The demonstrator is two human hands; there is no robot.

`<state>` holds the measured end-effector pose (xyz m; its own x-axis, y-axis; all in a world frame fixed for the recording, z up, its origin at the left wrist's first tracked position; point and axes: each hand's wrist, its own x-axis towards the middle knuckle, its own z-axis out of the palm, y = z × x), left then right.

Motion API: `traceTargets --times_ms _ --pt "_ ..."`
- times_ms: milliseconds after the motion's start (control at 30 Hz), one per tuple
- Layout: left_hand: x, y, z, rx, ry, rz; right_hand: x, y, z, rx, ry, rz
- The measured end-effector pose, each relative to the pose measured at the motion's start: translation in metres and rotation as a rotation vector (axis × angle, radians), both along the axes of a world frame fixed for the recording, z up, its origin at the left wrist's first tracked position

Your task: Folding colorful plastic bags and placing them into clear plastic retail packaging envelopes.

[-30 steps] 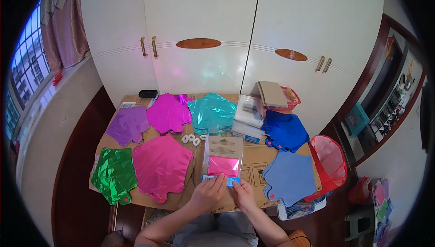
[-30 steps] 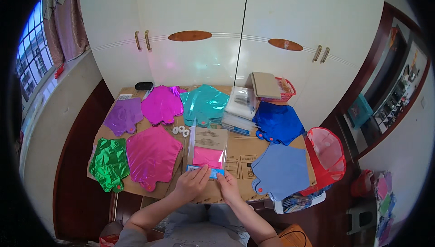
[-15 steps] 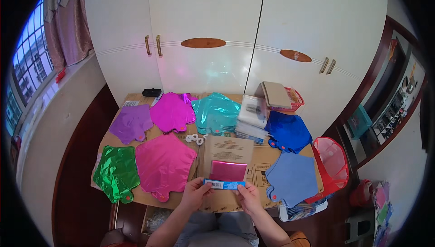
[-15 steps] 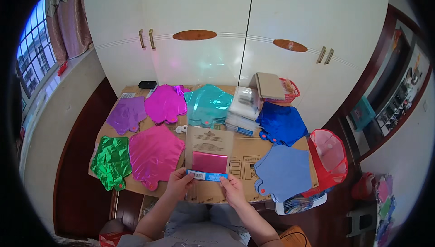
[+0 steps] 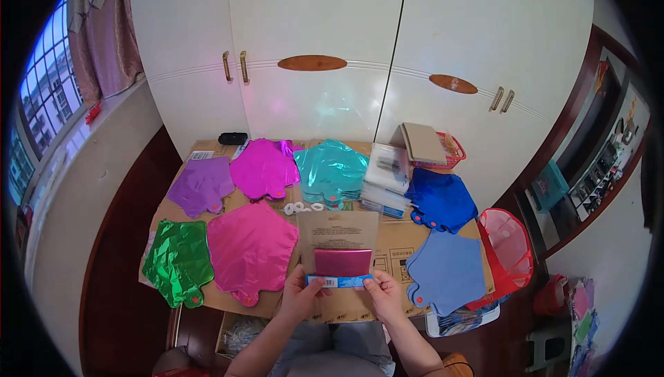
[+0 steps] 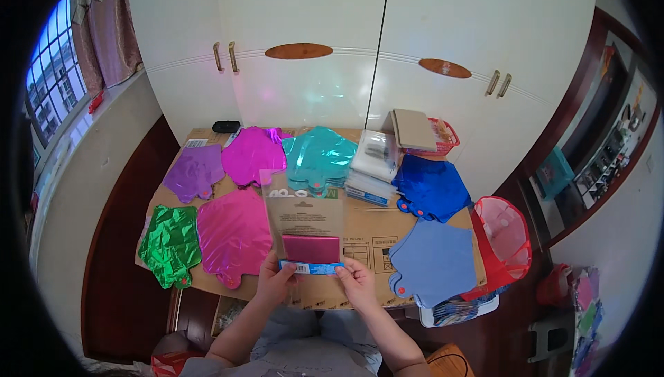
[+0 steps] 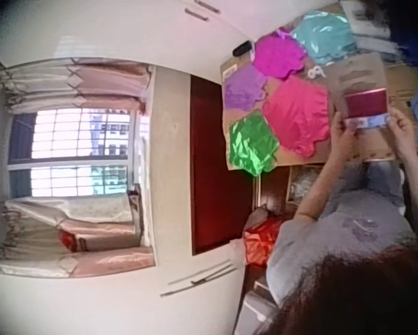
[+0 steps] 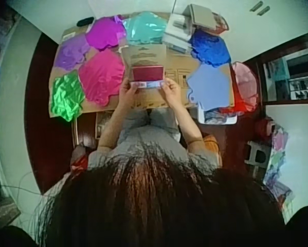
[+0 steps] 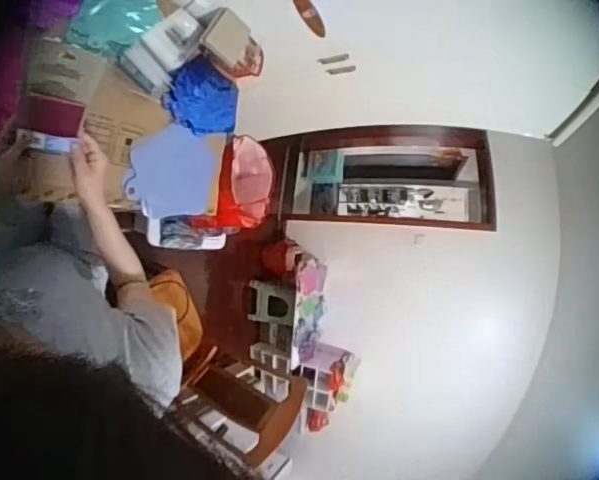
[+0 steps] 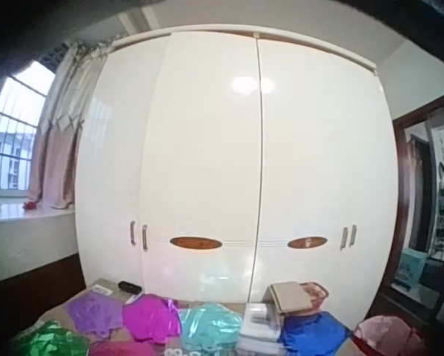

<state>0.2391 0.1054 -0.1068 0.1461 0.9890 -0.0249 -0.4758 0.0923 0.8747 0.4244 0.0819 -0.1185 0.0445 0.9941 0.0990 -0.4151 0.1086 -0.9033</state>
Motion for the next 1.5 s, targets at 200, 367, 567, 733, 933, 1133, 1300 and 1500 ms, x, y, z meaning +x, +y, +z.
traceTargets --times_ms 200,367,567,733,933,1133,1300,1500 --pt "-0.009 0.000 -0.013 0.013 0.152 -0.062 0.006 -0.002 -0.012 0.064 -0.041 0.047" --pt "-0.006 -0.001 -0.024 0.020 0.130 0.007 0.000 -0.004 -0.006 0.104 -0.120 -0.002" --pt "-0.003 -0.005 -0.013 -0.032 0.167 0.033 -0.003 -0.004 -0.006 0.105 -0.114 -0.029" --pt "-0.004 -0.004 -0.026 -0.046 0.169 0.034 -0.003 -0.004 -0.007 0.116 -0.089 -0.036" --pt "-0.003 -0.005 -0.005 0.061 0.132 -0.036 -0.002 -0.003 -0.011 0.124 -0.084 -0.040" --pt "-0.003 -0.006 -0.010 -0.010 0.139 0.003 0.000 -0.006 -0.009 0.012 -0.101 -0.007" --pt "-0.005 -0.004 -0.012 -0.054 0.149 0.008 -0.003 0.000 0.007 -0.007 -0.076 0.005" --pt "-0.006 -0.003 -0.026 -0.022 0.233 0.056 0.002 0.001 -0.020 -0.045 -0.042 0.035"
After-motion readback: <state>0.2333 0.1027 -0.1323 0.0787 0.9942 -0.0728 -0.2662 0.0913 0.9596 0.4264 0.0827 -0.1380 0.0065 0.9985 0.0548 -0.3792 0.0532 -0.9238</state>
